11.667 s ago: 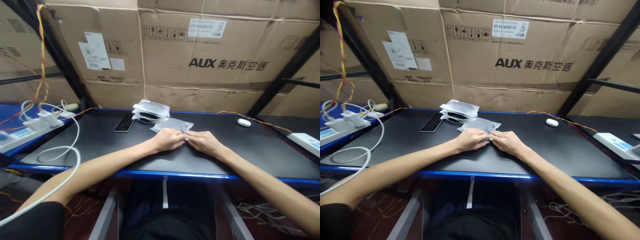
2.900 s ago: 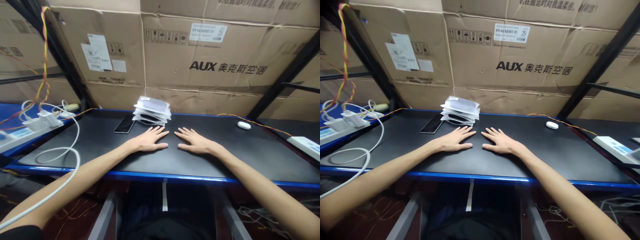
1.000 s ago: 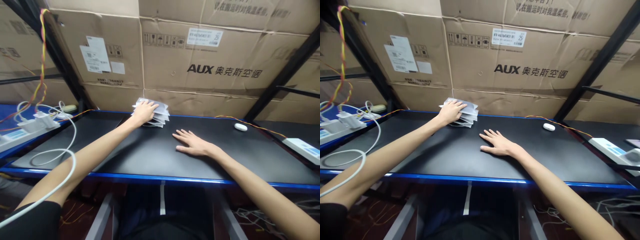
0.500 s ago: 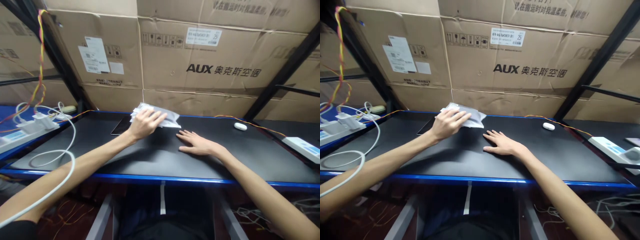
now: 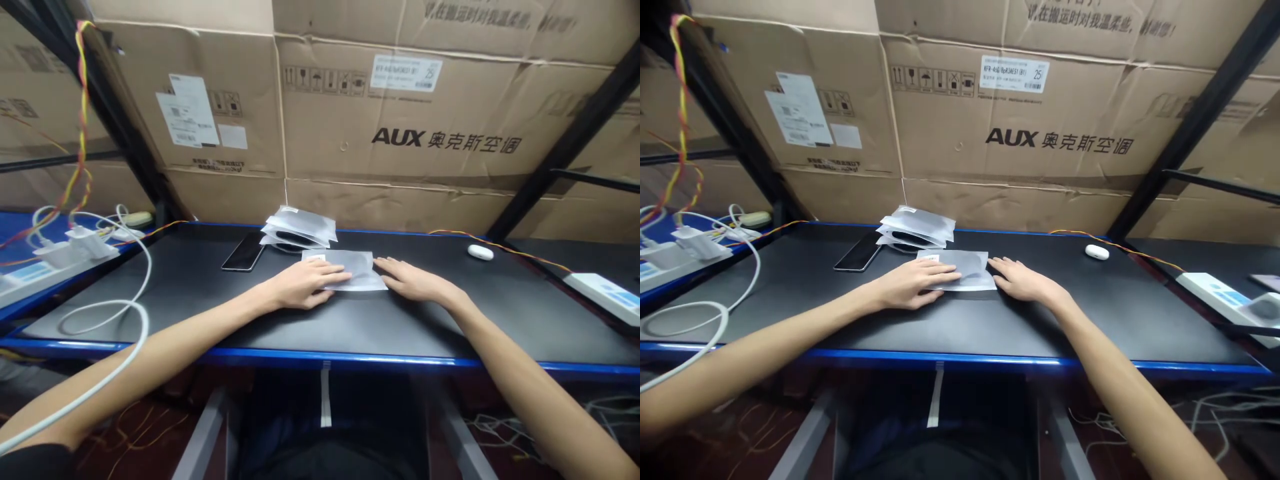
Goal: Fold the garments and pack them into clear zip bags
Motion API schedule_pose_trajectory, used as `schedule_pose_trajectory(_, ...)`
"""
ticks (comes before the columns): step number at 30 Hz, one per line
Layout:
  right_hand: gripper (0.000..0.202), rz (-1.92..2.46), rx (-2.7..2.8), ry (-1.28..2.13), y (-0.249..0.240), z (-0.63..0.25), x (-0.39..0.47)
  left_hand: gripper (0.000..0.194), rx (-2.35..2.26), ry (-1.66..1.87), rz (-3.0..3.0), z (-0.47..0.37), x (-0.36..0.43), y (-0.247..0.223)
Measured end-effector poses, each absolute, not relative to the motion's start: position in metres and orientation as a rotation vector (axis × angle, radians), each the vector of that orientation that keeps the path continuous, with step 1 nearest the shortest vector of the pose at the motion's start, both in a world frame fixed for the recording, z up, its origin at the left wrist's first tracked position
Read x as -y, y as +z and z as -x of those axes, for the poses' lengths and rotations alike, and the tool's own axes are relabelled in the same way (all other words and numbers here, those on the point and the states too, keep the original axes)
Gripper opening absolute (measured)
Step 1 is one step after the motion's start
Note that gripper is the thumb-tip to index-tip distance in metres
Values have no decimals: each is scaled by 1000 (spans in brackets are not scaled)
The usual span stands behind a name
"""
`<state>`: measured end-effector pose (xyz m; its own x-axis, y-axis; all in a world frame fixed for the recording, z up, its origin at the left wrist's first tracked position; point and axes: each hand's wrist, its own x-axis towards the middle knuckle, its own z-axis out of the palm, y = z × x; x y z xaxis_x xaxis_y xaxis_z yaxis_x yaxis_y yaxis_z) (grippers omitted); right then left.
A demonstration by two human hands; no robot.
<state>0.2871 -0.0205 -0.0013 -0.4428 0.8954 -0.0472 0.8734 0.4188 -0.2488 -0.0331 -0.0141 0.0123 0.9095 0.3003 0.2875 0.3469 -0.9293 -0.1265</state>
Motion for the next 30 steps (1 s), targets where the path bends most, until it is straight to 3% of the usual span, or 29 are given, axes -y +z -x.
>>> schedule_pose_trajectory(7, 53, 1374, 2323, 321, 12, -268, 32, 77, 450, -358, 3051, 73, 15, 28)
schedule_pose_trajectory(17, 63, 1248, 2558, 398, 8, -255, 44, 23, 393, -559, 2774, 109, 0, 4)
schedule_pose_trajectory(26, 48, 1414, 2535, 135, 17, -265, 44, 24, 299, -579, 2721, 87, -5, -5)
schedule_pose_trajectory(30, 38, 1210, 2474, -52, 11, -251, 48, 26, 277, -501, 2754, 71, -11, -5)
